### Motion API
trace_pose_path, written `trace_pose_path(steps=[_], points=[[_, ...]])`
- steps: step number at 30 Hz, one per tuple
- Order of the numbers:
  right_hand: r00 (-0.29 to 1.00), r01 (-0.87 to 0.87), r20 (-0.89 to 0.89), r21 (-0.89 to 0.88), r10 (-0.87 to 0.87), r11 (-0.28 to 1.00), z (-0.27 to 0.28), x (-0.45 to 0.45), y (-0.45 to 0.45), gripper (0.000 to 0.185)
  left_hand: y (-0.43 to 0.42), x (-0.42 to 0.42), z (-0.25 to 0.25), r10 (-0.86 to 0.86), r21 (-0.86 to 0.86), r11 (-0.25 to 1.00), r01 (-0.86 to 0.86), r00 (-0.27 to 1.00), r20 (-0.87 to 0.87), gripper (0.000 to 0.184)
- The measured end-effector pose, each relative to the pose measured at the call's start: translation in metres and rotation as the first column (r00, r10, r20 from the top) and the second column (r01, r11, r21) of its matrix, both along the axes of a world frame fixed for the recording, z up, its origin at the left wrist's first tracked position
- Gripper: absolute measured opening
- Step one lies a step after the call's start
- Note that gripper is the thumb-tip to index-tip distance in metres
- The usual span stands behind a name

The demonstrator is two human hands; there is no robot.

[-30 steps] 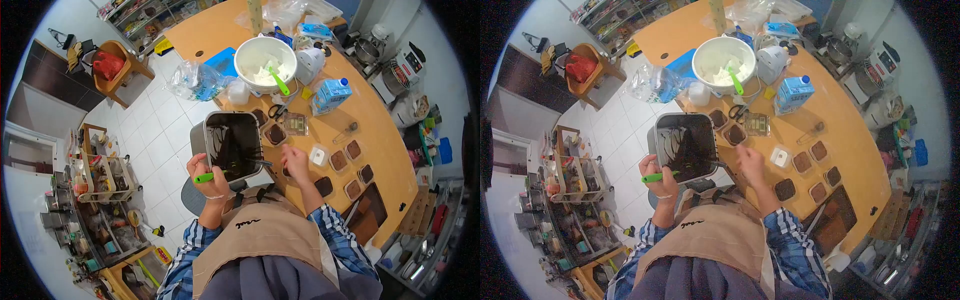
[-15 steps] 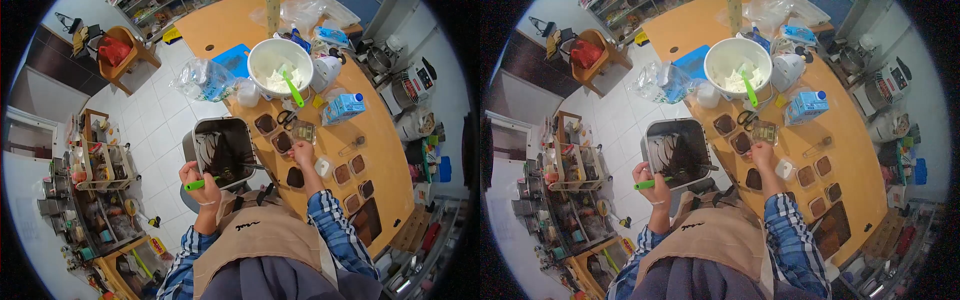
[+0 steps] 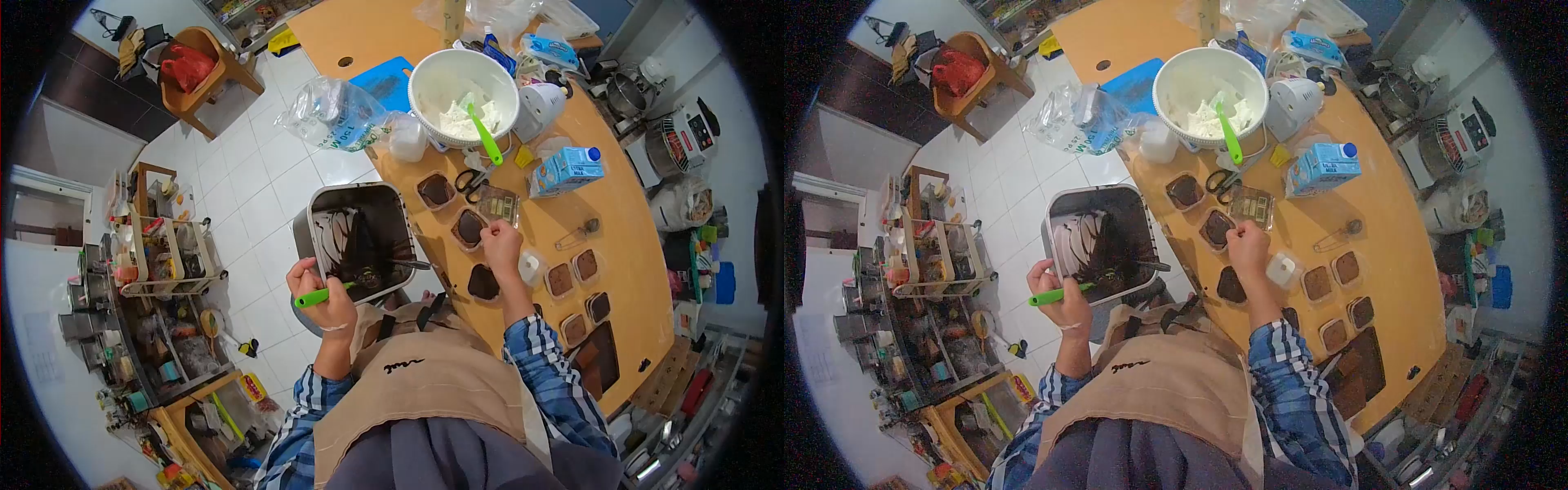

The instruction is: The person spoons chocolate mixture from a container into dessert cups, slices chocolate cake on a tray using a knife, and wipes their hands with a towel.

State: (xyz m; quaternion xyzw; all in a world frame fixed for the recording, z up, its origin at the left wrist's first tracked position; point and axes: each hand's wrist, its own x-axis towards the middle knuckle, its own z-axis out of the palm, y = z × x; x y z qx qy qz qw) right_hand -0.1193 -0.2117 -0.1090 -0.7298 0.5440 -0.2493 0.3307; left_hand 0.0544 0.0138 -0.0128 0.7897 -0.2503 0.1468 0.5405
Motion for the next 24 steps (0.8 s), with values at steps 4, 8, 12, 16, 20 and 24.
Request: trace_pose_path(steps=[4,8,12,16,20,24], points=[[0.999,-0.01,-0.038,0.013,0.011,1.0,0.008,0.001,0.002,0.017,0.002,-0.002,0.002,0.019,0.004,1.0,-0.018,0.998,-0.057,0.006],[0.998,-0.029,-0.061,-0.031,0.027,0.999,0.013,0.0,0.0,0.017,0.005,0.0,-0.003,0.028,0.018,0.999,-0.027,0.998,-0.047,0.008],[0.997,-0.035,-0.07,-0.064,0.031,0.997,0.015,0.001,0.0,0.016,0.005,0.0,0.001,0.027,0.022,0.999,-0.027,1.0,-0.004,0.009],[0.996,-0.051,-0.073,-0.054,0.047,0.997,0.018,0.002,-0.001,0.016,0.004,0.0,0.001,0.037,0.022,0.999,-0.037,0.999,-0.015,0.009],[0.997,-0.054,-0.059,-0.077,0.05,0.996,0.016,0.001,-0.001,0.016,0.004,0.0,0.006,0.031,0.042,0.999,-0.032,0.999,0.007,0.008],[0.997,-0.057,-0.06,-0.077,0.053,0.995,0.014,-0.002,-0.003,0.015,0.004,0.005,-0.002,0.001,-0.009,1.0,-0.001,0.998,0.068,0.008]])
